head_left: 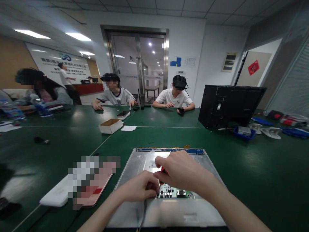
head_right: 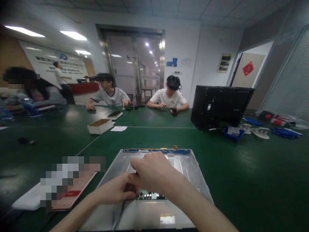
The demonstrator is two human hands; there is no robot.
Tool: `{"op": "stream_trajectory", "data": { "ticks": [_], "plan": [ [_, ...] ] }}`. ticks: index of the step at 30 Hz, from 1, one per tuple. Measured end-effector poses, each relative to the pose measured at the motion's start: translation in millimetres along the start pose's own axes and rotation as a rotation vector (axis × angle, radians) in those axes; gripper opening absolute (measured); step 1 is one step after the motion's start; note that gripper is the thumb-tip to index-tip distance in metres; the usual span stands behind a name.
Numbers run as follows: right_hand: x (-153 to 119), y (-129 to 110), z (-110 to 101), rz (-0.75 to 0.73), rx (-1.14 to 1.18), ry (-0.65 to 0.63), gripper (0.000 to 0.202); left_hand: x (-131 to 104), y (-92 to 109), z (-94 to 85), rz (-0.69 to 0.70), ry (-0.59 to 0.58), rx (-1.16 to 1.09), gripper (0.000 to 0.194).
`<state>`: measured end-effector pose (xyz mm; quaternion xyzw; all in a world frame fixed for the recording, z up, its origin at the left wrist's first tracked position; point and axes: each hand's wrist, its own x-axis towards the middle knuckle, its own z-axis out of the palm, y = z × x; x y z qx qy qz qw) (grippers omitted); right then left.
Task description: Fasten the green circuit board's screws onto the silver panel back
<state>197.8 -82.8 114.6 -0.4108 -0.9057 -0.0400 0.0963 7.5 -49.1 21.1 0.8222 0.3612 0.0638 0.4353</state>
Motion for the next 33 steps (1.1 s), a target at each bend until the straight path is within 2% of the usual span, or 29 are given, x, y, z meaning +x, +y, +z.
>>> {"op": "stream_trajectory", "data": {
  "ticks": [3, 7, 11, 15, 18, 25, 29, 33],
  "plan": [
    [-1.4, -0.2, -1.5, -0.01, 0.04, -0.008, 0.022, 0.3, 1.9, -0.3, 0.02, -0.001, 0.006, 0.007],
    [-4.8, 0.1, -5.8, -0.066, 0.115, -0.006, 0.026, 0.4, 0.2, -0.6, 0.041, 0.007, 0.003, 0.007],
    [-3.6, 0.1, -4.0, -0.061, 0.104, -0.017, 0.023, 0.0, -1.3, -0.2, 0.082, 0.009, -0.007, 0.008],
    [0.7, -0.1, 1.2, -0.025, 0.028, 0.01, 0.026, -0.9, 2.0, 0.2, 0.038, 0.01, 0.018, 0.01],
    [0.9, -0.4, 1.6, -0.023, 0.016, 0.013, 0.021, -1.1, 4.7, -0.1, 0.005, 0.004, 0.035, 0.005],
    [-4.9, -1.2, -5.1, -0.078, 0.099, 0.014, 0.022, -0.6, 4.2, -1.3, 0.012, 0.018, 0.008, 0.001],
    [-2.6, -1.0, -1.7, -0.056, 0.086, 0.017, 0.023, -1.1, 2.7, -1.0, 0.072, 0.019, 0.006, 0.004],
    [-0.1, -1.4, 0.3, -0.033, 0.061, 0.015, 0.02, -0.9, 1.8, -0.6, 0.015, 0.003, -0.004, 0.004]
  ]
}}
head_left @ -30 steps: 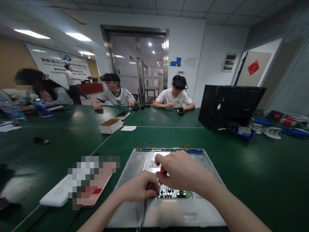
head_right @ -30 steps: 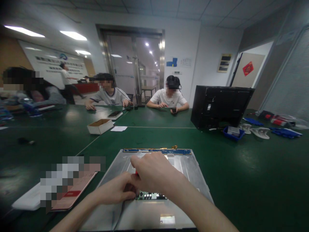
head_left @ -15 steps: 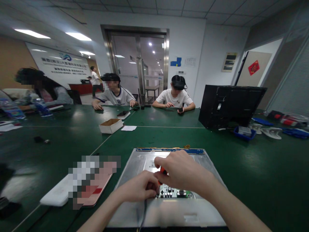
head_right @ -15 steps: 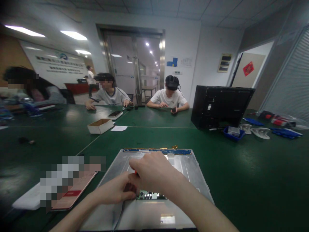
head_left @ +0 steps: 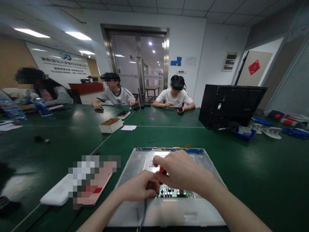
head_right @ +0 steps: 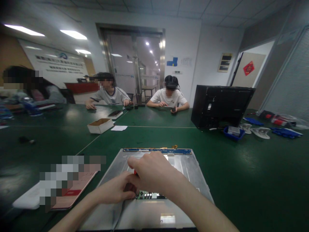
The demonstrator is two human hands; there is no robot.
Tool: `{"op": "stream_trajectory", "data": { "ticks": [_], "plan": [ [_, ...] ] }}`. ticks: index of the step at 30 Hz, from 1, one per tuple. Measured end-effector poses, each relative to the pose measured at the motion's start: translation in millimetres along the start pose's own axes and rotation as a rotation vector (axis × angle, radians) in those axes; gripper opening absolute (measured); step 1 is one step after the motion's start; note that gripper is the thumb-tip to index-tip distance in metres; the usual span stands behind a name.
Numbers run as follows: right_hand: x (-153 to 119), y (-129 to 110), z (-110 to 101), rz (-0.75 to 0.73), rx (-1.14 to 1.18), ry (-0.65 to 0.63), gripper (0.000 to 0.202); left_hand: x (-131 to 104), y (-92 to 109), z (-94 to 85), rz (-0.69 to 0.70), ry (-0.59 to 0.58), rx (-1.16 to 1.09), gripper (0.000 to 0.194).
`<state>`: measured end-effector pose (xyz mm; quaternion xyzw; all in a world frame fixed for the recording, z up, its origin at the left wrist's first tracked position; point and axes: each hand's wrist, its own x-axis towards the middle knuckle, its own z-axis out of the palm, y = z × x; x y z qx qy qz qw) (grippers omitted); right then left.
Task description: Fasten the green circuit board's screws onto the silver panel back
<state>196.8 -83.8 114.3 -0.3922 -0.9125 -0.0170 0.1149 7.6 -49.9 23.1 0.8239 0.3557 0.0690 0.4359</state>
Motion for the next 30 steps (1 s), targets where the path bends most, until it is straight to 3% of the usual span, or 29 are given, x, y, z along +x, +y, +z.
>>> {"op": "stream_trajectory", "data": {
  "ticks": [8, 16, 23, 30],
  "plan": [
    [-3.3, 0.6, -6.0, -0.07, 0.075, -0.027, 0.027, 0.2, -3.9, 0.9, 0.033, 0.022, 0.014, 0.005],
    [-2.7, -0.2, -5.0, -0.022, 0.007, -0.028, 0.021, 1.1, -0.4, 1.2, -0.008, 0.006, 0.02, 0.003],
    [-3.0, 0.1, -5.7, -0.024, 0.023, -0.04, 0.028, 0.3, -1.8, 0.6, 0.065, 0.023, 0.032, 0.004],
    [-4.6, -0.5, -5.6, -0.039, 0.06, -0.008, 0.023, 0.9, -3.1, 1.1, 0.006, 0.009, 0.026, 0.004]
  ]
}}
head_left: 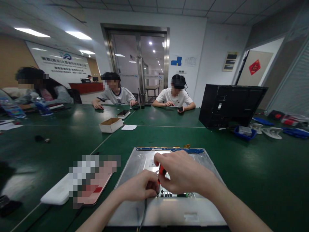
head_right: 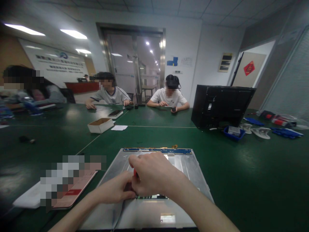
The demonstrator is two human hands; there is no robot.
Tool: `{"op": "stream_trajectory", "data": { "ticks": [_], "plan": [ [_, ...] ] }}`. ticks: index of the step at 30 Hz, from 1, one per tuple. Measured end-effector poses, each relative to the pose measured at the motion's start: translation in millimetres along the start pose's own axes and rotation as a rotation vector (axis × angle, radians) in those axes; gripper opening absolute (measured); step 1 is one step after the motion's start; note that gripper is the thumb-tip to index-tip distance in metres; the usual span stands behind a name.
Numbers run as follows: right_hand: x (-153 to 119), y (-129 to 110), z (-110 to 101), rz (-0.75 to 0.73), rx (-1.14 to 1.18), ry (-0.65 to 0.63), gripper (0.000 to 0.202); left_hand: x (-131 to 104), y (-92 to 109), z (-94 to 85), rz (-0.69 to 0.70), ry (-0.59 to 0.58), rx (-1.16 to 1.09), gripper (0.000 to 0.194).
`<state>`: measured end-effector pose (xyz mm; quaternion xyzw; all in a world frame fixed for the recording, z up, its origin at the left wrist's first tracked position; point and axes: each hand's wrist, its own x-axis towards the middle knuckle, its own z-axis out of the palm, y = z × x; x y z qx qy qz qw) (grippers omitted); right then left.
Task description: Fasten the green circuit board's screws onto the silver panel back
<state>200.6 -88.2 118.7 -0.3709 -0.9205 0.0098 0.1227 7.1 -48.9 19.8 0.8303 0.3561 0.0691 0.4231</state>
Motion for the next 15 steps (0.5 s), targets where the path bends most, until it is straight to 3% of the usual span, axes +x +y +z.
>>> {"op": "stream_trajectory", "data": {
  "ticks": [5, 11, 15],
  "plan": [
    [0.1, -0.5, -0.3, 0.012, 0.023, -0.004, 0.024, -1.7, 1.6, -1.1, 0.061, 0.012, 0.012, 0.004],
    [1.9, 0.4, 2.6, 0.042, -0.037, 0.007, 0.015, -0.9, 0.4, -0.9, -0.014, -0.011, 0.015, 0.004],
    [-0.1, -0.4, 1.3, 0.024, 0.015, -0.001, 0.026, 0.1, -2.7, -0.3, 0.037, -0.006, -0.007, 0.005]
  ]
}}
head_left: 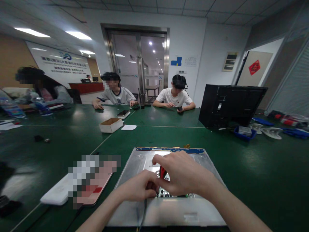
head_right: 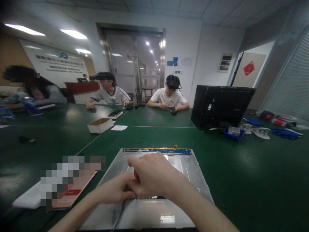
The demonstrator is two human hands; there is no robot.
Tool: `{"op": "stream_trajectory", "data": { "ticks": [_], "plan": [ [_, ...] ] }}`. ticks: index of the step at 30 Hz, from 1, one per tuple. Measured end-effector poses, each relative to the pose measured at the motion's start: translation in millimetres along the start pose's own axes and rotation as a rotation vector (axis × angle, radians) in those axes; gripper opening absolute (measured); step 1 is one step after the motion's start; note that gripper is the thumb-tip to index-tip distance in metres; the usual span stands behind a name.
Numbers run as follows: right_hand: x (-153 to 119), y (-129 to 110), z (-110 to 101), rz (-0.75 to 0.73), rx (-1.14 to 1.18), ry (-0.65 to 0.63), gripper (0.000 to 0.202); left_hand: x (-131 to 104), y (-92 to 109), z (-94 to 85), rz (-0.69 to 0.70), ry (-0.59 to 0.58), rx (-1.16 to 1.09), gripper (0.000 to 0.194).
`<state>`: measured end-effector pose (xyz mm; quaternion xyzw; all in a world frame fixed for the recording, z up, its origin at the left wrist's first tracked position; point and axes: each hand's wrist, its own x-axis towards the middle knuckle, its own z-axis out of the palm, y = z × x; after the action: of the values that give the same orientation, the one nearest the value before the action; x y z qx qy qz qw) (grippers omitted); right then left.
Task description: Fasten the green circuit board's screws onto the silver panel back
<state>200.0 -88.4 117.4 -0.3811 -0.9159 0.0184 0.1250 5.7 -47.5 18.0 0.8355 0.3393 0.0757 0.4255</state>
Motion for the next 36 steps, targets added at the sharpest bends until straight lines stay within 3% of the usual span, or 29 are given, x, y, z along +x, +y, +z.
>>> {"op": "stream_trajectory", "data": {
  "ticks": [8, 14, 19, 25, 32, 36],
  "plan": [
    [2.1, -0.1, 0.6, 0.032, -0.051, 0.007, 0.017, -1.3, 4.9, -0.2, -0.05, -0.007, 0.013, 0.006],
    [0.9, 0.2, -0.3, 0.026, -0.024, 0.0, 0.033, -1.3, 5.6, -1.2, 0.017, 0.022, -0.005, 0.005],
    [1.8, -0.2, 0.7, 0.057, -0.072, 0.013, 0.019, -0.8, 2.9, -0.6, -0.011, -0.008, -0.001, 0.006],
    [0.2, -0.7, -0.7, 0.007, -0.006, -0.003, 0.031, -0.3, 1.3, 0.1, 0.046, 0.023, 0.01, 0.004],
    [0.8, -1.3, -0.3, 0.041, -0.048, 0.004, 0.022, -0.9, 0.4, 1.7, -0.028, 0.009, 0.019, 0.006],
    [-0.4, -2.6, -2.4, -0.002, 0.001, -0.012, 0.03, -0.8, 1.4, 0.9, 0.037, 0.038, 0.013, 0.005]
  ]
}}
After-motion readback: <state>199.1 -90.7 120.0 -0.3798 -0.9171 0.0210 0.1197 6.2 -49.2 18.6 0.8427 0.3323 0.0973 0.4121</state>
